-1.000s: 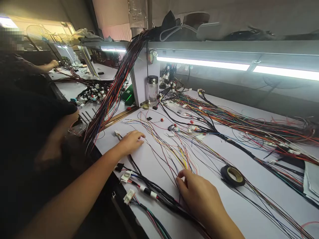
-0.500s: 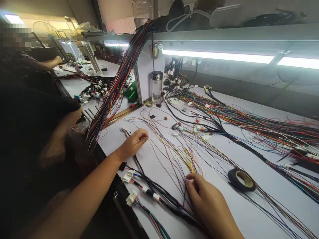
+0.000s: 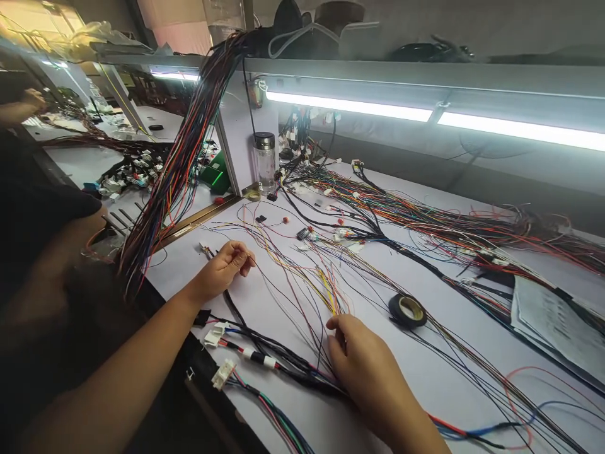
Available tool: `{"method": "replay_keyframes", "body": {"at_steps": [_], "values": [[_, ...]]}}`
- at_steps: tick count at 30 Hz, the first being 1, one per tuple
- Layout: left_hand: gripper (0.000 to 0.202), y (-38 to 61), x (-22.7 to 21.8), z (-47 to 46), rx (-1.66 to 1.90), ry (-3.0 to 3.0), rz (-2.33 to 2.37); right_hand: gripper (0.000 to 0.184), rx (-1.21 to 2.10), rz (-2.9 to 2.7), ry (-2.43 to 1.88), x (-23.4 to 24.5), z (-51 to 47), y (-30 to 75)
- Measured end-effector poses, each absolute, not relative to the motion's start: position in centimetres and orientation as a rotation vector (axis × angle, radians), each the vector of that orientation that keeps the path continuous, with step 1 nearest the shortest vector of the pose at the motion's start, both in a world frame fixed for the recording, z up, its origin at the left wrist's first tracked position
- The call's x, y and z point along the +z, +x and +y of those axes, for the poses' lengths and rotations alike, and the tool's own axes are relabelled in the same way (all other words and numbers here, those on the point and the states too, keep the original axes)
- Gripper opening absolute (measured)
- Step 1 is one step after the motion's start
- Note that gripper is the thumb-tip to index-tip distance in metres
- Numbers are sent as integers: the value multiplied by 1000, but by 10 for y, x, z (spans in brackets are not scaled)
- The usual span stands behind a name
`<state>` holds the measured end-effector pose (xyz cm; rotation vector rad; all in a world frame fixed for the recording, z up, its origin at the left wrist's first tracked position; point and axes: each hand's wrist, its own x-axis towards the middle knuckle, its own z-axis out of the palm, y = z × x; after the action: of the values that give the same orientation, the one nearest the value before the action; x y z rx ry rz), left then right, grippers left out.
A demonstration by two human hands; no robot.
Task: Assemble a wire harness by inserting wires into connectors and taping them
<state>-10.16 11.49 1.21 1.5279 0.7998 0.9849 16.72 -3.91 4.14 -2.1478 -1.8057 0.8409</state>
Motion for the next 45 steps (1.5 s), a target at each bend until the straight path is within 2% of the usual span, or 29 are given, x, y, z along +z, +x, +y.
{"method": "replay_keyframes", "body": {"at_steps": [6,14,19,24,27,30,33,35,36,39,41,45], "values": [[13,-100,10,115,1062,1554,758,21,981,-1915,-2164,44,-42,165],[10,-101,10,115,1150,1671,704,24,1017,-1990,-1896,43,-42,161],[16,-100,6,117,1143,1635,746,17,1065,-1827,-2002,39,-41,161],[47,-100,0,122,1189,1623,865,44,1199,-1410,-1858,38,-40,158],[44,-101,14,119,1261,1641,1048,52,1244,-1260,-1760,37,-42,157],[38,-97,44,102,983,1653,1191,53,1021,-1488,-1866,37,-44,153],[41,-79,70,68,583,1593,944,52,753,-1858,-2004,39,-45,143],[51,-58,75,42,508,1420,803,51,657,-2108,-1999,42,-46,135],[53,-46,74,29,519,1295,762,48,655,-2198,-1974,44,-46,132],[34,-13,62,0,618,914,718,31,828,-2320,-1777,56,-45,140],[30,2,55,-11,833,708,717,30,929,-2253,-1686,65,-43,159],[23,13,44,-21,1089,335,659,21,838,-2019,-1941,71,-37,209]]}}
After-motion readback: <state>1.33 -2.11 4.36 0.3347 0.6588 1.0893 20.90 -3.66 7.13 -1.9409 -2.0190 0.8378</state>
